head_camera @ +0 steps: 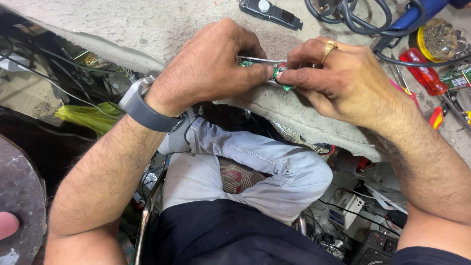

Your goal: The person solders a green circuit board into a silver metal housing using a soldering iron, then fits a black plastic cover over the assembly. They manipulate wires and components by hand and with the soldering iron throughout the process.

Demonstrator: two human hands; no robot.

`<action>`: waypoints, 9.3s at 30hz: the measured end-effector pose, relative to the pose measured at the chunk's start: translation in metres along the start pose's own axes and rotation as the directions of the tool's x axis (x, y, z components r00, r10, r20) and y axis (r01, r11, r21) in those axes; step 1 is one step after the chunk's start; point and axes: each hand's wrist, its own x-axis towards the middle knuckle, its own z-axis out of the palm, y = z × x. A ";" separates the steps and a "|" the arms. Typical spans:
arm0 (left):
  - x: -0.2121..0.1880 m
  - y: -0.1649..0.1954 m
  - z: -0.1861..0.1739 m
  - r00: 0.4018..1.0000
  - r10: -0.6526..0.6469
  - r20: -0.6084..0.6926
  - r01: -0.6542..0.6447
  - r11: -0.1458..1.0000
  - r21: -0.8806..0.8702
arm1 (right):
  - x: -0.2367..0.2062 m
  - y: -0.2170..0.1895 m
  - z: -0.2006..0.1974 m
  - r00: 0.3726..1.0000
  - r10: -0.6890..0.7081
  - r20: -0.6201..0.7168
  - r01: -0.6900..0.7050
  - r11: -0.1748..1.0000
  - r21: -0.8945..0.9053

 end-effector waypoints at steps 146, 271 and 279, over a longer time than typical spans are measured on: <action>-0.037 -0.006 0.030 0.878 0.376 -0.297 -0.352 0.927 0.132 | 0.037 -0.020 -0.007 0.872 0.476 0.116 -0.490 0.855 0.169; -0.300 -0.067 0.203 0.934 -0.284 0.215 0.356 0.706 -0.613 | -0.153 -0.254 0.292 0.600 0.713 0.364 -0.364 -0.162 0.917; -0.291 -0.071 0.202 0.815 -0.334 0.474 0.579 0.415 -0.702 | -0.146 -0.253 0.278 0.614 0.705 0.356 -0.420 -0.090 0.903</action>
